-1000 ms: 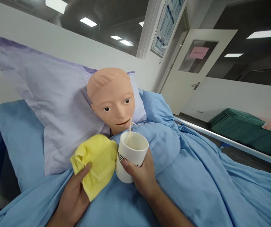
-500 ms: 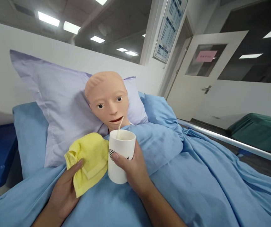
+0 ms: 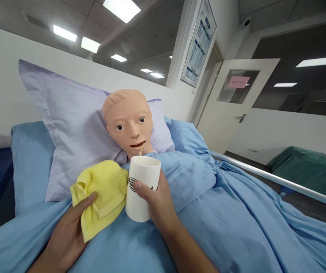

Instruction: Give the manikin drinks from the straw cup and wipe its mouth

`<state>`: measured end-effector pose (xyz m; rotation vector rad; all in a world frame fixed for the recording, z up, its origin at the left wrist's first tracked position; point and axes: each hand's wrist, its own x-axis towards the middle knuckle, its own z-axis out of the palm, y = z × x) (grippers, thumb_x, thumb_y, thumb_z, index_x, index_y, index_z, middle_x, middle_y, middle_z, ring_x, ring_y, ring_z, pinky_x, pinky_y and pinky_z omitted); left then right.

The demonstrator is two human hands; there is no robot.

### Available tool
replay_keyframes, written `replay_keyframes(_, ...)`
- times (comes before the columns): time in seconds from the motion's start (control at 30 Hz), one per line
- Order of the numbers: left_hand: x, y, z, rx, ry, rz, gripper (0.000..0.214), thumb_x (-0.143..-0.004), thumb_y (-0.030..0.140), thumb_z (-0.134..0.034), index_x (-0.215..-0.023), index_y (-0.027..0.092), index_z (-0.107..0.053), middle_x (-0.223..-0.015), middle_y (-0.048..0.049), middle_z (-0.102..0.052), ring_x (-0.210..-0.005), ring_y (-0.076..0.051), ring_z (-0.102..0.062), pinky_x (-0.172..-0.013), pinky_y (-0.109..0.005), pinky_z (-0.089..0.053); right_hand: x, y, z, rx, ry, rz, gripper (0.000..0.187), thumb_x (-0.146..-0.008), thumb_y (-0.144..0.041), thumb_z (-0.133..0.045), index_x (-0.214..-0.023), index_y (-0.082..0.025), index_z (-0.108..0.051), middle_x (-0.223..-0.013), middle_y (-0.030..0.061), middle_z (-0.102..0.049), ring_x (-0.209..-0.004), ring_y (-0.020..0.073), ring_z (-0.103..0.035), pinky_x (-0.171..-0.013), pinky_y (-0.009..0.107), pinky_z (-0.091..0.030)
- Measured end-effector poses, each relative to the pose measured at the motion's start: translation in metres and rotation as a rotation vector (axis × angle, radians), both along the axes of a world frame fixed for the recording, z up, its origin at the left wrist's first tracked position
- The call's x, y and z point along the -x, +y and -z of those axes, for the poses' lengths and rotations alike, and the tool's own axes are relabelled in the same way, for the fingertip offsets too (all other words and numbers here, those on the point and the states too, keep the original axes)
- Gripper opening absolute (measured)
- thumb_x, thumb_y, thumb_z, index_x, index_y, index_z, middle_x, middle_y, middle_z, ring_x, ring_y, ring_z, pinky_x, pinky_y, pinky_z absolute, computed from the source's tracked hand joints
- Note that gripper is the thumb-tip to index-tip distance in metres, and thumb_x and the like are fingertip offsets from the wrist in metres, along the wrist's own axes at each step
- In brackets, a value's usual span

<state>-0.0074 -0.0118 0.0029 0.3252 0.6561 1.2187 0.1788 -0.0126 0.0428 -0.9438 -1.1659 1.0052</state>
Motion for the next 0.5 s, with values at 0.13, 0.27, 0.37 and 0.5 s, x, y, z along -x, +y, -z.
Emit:
replay_keyframes(0.13, -0.0014, -0.0001, -0.0020, -0.023, 0.008, 0.026, 0.056, -0.087, 0.013, -0.061, -0.141, 0.015, -0.048, -0.127, -0.0134, -0.066, -0.118, -0.031, -0.061, -0.107, -0.049, -0.045, 0.0003, 0.0028, 0.0026, 0.005, 0.105, 0.013, 0.057, -0.068, -0.046, -0.082, -0.116, -0.023, -0.060, -0.094, 0.0031, -0.069, -0.083, 0.0220, -0.066, -0.066, 0.031, -0.055)
replay_keyframes(0.27, -0.0028, -0.0016, -0.0047, -0.008, -0.003, 0.009, 0.057, -0.088, 0.012, -0.059, -0.143, 0.013, -0.046, -0.126, -0.0156, -0.066, -0.115, -0.032, -0.062, -0.105, -0.049, -0.048, 0.0005, 0.0054, 0.0047, -0.005, 0.205, 0.003, 0.060, -0.068, -0.046, -0.080, -0.118, -0.022, -0.059, -0.097, 0.0050, -0.070, -0.080, 0.0222, -0.066, -0.065, 0.032, -0.055)
replay_keyframes(0.37, -0.0031, -0.0035, -0.0061, 0.008, -0.010, -0.009, 0.057, -0.088, 0.011, -0.058, -0.143, 0.012, -0.045, -0.124, -0.0159, -0.068, -0.114, -0.033, -0.063, -0.103, -0.049, -0.050, 0.0006, 0.0062, 0.0043, 0.002, 0.253, 0.005, 0.060, -0.068, -0.049, -0.080, -0.116, -0.020, -0.060, -0.097, 0.0065, -0.071, -0.076, 0.0213, -0.066, -0.064, 0.032, -0.055)
replay_keyframes(0.5, -0.0030, -0.0050, -0.0061, -0.017, 0.040, -0.018, 0.056, -0.087, 0.011, -0.059, -0.142, 0.012, -0.047, -0.121, -0.0165, -0.069, -0.112, -0.033, -0.064, -0.101, -0.050, -0.051, 0.0010, 0.0057, 0.0037, -0.004, 0.261, 0.011, 0.061, -0.068, -0.048, -0.080, -0.116, -0.020, -0.059, -0.097, 0.0059, -0.071, -0.076, 0.0201, -0.065, -0.066, 0.032, -0.055)
